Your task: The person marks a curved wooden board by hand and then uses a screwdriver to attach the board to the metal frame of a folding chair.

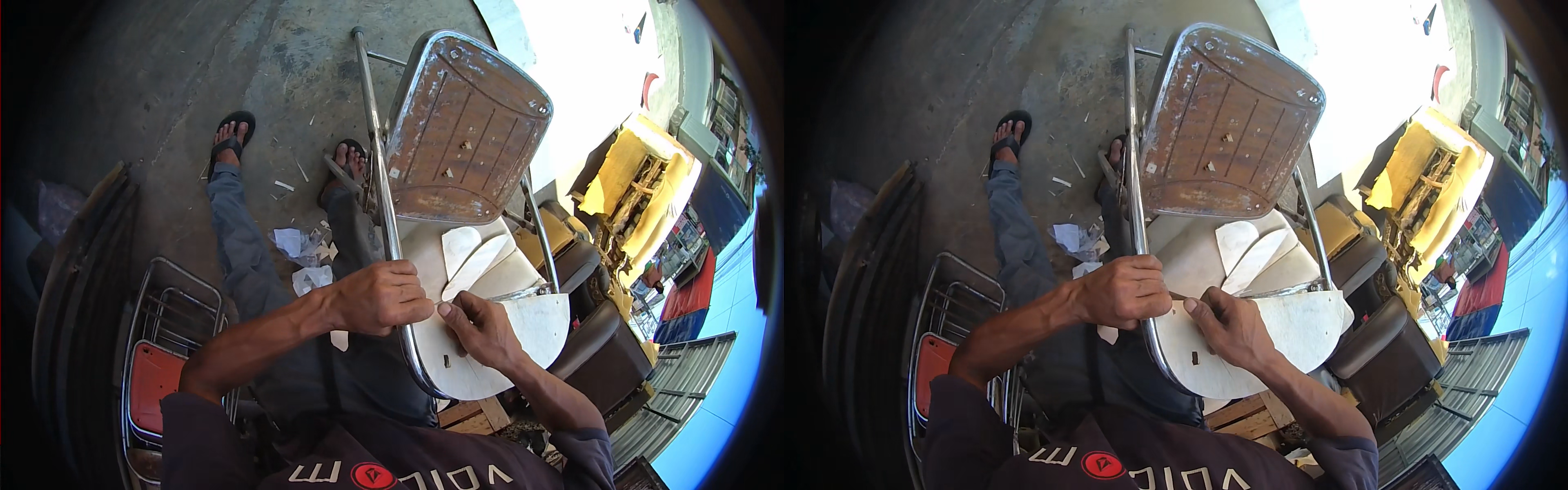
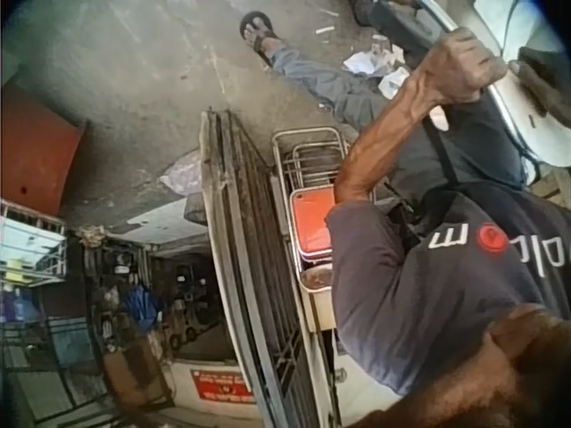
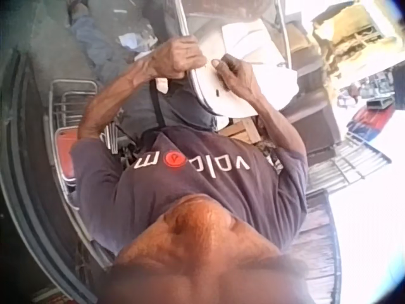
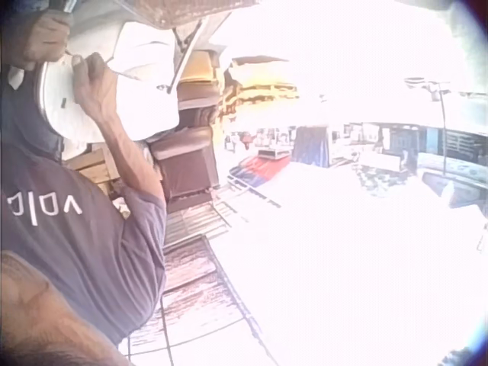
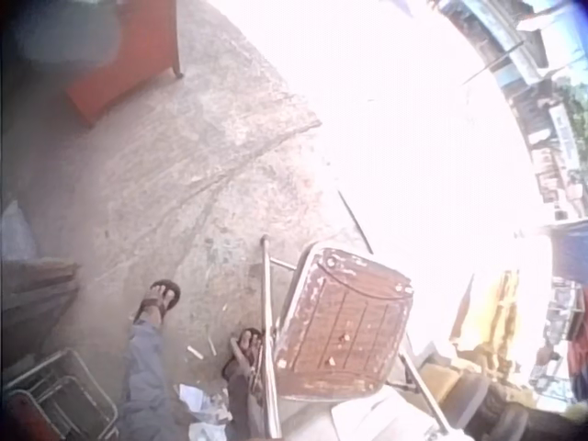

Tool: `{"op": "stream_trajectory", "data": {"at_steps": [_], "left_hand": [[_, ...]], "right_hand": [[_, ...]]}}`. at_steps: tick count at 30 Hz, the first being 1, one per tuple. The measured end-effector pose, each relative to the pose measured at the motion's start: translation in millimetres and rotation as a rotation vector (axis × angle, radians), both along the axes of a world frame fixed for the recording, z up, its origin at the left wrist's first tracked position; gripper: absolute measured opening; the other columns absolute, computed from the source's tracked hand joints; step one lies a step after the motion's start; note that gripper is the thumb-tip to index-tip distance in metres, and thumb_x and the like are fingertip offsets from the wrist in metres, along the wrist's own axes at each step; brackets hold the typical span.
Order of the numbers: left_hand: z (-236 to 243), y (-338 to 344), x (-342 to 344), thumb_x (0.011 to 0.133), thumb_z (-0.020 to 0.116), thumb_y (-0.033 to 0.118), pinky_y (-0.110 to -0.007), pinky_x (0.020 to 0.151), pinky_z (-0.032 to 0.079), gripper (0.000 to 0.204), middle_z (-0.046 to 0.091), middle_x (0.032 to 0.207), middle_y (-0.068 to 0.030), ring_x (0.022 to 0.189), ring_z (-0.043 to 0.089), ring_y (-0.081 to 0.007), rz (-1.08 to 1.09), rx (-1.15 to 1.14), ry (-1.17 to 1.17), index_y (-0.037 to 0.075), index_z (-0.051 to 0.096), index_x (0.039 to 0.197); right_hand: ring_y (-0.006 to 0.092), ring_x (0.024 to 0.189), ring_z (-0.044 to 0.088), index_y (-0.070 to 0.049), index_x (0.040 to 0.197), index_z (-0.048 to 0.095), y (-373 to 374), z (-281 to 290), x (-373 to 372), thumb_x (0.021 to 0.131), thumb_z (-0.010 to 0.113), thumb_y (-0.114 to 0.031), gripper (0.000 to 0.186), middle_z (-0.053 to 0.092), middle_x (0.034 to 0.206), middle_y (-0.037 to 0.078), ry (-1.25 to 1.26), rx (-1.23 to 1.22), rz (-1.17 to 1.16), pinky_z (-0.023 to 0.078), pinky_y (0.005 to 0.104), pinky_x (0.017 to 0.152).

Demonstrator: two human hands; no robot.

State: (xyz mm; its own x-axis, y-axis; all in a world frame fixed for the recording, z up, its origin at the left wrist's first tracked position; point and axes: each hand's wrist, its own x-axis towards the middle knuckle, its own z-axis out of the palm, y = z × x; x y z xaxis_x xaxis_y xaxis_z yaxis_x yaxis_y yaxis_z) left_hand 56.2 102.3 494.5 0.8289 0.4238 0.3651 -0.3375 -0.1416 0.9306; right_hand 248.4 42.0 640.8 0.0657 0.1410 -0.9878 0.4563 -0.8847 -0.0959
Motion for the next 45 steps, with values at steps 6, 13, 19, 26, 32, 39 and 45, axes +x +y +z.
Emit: {"op": "stream_trajectory", "data": {"at_steps": [6,13,19,26,32,39,45], "left_hand": [[-1,-1,3,0.066,0.067,0.001,-0.034,0.072,0.048,0.020,0.055,0.070,-0.0030,0.066,0.059,-0.0205,-0.010,0.001,-0.003,0.006,0.055,0.082],[-1,3,0,0.062,0.070,0.003,-0.038,0.077,0.051,0.024,0.061,0.078,-0.0059,0.069,0.061,-0.0235,-0.084,0.038,0.034,0.007,0.053,0.078],[5,3,2,0.069,0.068,0.005,-0.039,0.081,0.053,0.019,0.058,0.077,-0.0053,0.074,0.061,-0.0230,-0.083,0.046,0.094,0.007,0.052,0.078],[70,-11,-4,0.082,0.070,0.005,-0.044,0.099,0.049,0.030,0.057,0.122,-0.0152,0.112,0.060,-0.0324,0.231,0.006,0.721,0.005,0.059,0.110],[150,-71,6,0.099,0.062,0.008,-0.035,0.100,0.046,0.030,0.056,0.127,-0.0143,0.115,0.059,-0.0217,0.737,-1.515,0.839,-0.001,0.053,0.126],[156,-59,38,0.094,0.068,0.011,-0.027,0.076,0.052,0.028,0.068,0.099,-0.0084,0.089,0.066,-0.0123,0.703,-1.460,1.128,-0.004,0.060,0.116],[148,-54,34,0.089,0.071,0.005,-0.030,0.069,0.057,0.025,0.070,0.095,-0.0099,0.077,0.069,-0.0152,0.793,-1.515,1.157,-0.005,0.064,0.111]], "right_hand": [[0.0353,0.115,0.066,-0.003,0.144,0.055,4,-33,34,0.100,0.063,-0.046,0.062,0.067,0.125,0.026,0.468,-0.168,0.095,0.048,0.0429,0.103],[0.0200,0.097,0.065,-0.002,0.122,0.069,-23,-91,36,0.097,0.067,-0.047,0.051,0.072,0.102,0.011,0.858,-0.187,-0.057,0.048,0.0353,0.088],[0.0196,0.087,0.062,-0.002,0.105,0.072,-35,-109,34,0.097,0.067,-0.047,0.045,0.069,0.089,0.010,0.954,-0.110,-0.010,0.046,0.0368,0.080],[0.0171,0.083,0.060,-0.002,0.102,0.072,-40,-99,31,0.097,0.069,-0.046,0.044,0.067,0.086,0.009,0.912,-0.021,-0.144,0.046,0.0364,0.076],[0.0152,0.081,0.060,-0.003,0.104,0.074,-39,-98,32,0.097,0.070,-0.046,0.044,0.068,0.084,0.007,0.853,0.069,-0.082,0.047,0.0357,0.075],[0.0128,0.082,0.060,-0.002,0.105,0.074,-47,-97,27,0.096,0.071,-0.042,0.041,0.071,0.085,0.003,0.840,0.070,-0.225,0.048,0.0355,0.075],[0.0266,0.098,0.069,-0.002,0.116,0.075,-43,-92,16,0.092,0.072,-0.049,0.052,0.075,0.104,0.016,0.783,0.111,-0.110,0.051,0.0399,0.089]]}}
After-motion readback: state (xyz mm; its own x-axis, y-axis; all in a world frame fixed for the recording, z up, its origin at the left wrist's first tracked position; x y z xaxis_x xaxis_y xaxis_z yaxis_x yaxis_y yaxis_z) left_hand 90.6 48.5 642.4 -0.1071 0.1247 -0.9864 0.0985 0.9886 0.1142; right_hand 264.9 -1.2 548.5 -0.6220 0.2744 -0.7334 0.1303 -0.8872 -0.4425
